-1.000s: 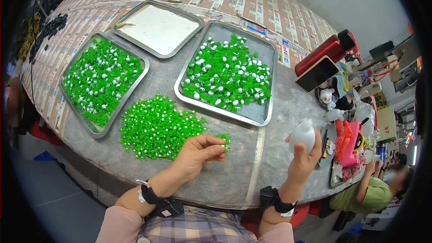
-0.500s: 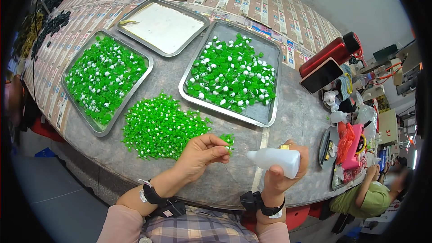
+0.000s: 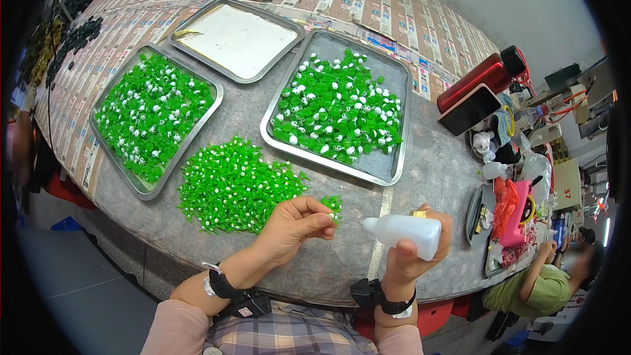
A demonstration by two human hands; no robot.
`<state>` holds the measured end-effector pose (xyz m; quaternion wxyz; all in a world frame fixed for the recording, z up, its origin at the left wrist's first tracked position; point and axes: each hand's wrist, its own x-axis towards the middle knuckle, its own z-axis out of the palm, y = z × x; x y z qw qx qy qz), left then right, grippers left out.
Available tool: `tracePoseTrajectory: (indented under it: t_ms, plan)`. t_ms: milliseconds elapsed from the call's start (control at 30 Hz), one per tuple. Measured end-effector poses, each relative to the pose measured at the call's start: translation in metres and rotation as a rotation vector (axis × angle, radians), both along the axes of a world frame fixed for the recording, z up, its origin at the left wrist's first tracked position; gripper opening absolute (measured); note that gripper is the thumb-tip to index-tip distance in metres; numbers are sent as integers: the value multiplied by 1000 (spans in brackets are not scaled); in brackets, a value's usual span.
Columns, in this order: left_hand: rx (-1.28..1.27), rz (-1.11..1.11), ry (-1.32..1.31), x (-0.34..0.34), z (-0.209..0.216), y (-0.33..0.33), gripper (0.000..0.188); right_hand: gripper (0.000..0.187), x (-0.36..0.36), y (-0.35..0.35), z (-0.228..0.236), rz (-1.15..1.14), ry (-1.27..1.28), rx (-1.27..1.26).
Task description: The person repeatedly picks up small green plastic components, applies a small amount of liquid from a squeeze bottle, and inserts a white bead into the component. The finished items are placed into a metal tray on the table.
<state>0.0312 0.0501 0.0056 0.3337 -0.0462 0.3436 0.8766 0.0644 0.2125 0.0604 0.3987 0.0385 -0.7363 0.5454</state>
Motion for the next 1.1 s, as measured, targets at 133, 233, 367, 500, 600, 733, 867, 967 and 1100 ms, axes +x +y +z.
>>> tracePoseTrajectory:
  t_ms: [133, 233, 367, 500, 600, 733, 867, 967, 1100]
  plan:
    - [6, -11, 1, 0, 0, 0, 8, 49, 0, 1, 4, 8, -45, -16]
    - [5, -17, 4, 0, 1, -1, 8, 50, -2, 1, 2, -40, -39, 59]
    - [-37, 8, 50, 0, 0, 1, 8, 51, 2, 1, 1, -68, -5, -34]
    - [-104, 117, 202, 2, 1, 3, 8, 53, 4, 4, -1, -58, -54, -26]
    - [-100, 138, 230, 2, 0, 3, 10, 59, 0, -8, 7, -147, -141, -3]
    - [-99, 143, 230, 2, 2, 3, 10, 58, 1, -8, 8, -138, -167, 28]
    - [-104, 147, 225, 2, 3, 3, 10, 56, 1, -8, 10, -144, -217, 61]
    - [-113, 154, 232, 1, 2, 3, 9, 48, 5, 11, -3, -112, -20, 61]
    - [-116, 168, 203, 1, -1, 2, 9, 40, -4, 38, 9, -178, -188, -119]
